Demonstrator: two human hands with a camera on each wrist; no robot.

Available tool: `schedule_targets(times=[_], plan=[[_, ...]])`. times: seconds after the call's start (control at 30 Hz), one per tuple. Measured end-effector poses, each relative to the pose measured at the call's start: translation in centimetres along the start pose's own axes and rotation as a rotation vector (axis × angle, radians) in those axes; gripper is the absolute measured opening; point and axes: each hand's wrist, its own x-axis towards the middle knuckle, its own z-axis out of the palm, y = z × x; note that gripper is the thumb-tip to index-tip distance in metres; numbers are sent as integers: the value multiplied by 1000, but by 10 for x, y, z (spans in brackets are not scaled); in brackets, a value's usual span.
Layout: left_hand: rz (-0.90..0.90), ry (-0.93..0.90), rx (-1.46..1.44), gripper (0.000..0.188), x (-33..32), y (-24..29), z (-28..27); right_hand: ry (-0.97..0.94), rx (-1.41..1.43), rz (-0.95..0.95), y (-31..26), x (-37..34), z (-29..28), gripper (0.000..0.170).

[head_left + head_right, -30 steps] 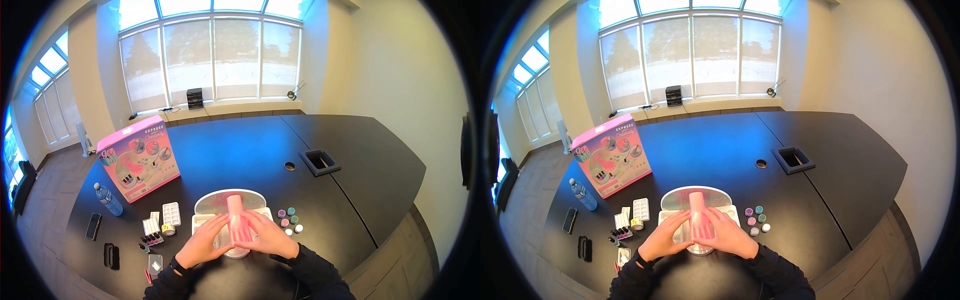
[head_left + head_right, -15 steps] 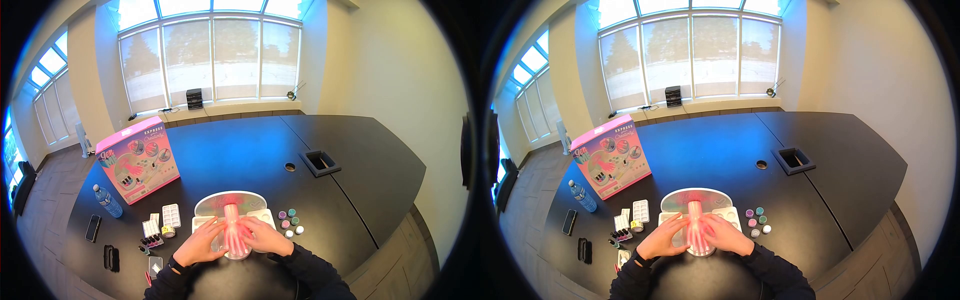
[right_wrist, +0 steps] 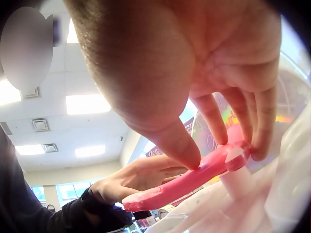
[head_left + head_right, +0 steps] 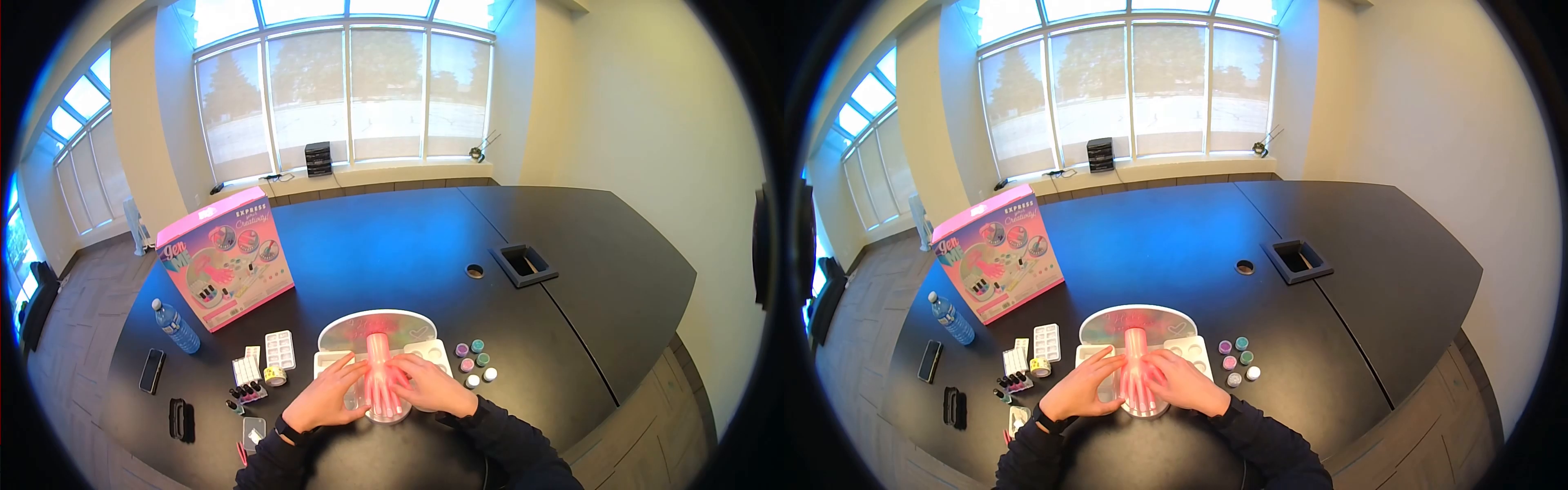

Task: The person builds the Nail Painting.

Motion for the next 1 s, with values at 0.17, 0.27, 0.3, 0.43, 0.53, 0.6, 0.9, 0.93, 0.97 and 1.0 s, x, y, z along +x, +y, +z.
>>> schedule_targets(times=[0.17,0.27,0.3,0.43,0.53,0.6,0.9,0.93,0.97,1.0], plan=[[-6,-4,-8,81,1,2,-2,6,-1,0,-1,0,0,46],[-25,-24,-29,81,0,2,-2,4,7,14,-1,0,-1,45],[-25,-29,-29,81,0,2,-2,7,1,13,-2,0,-1,45],[-19,-34,-22,81,0,2,-1,4,2,14,0,0,-2,44],[-18,-23,-27,81,1,1,2,-1,0,29,0,0,-3,44],[-19,-17,-22,81,0,-1,4,5,-1,27,1,0,-2,44],[-37,-26,-15,82,0,0,2,-17,6,27,2,0,1,49],[-46,-35,-8,82,0,0,2,-38,12,34,2,0,1,49],[-46,-36,-9,82,0,-2,3,-37,12,35,2,0,2,49],[-47,-47,-7,82,-1,-5,5,-41,7,31,3,-1,3,50]])
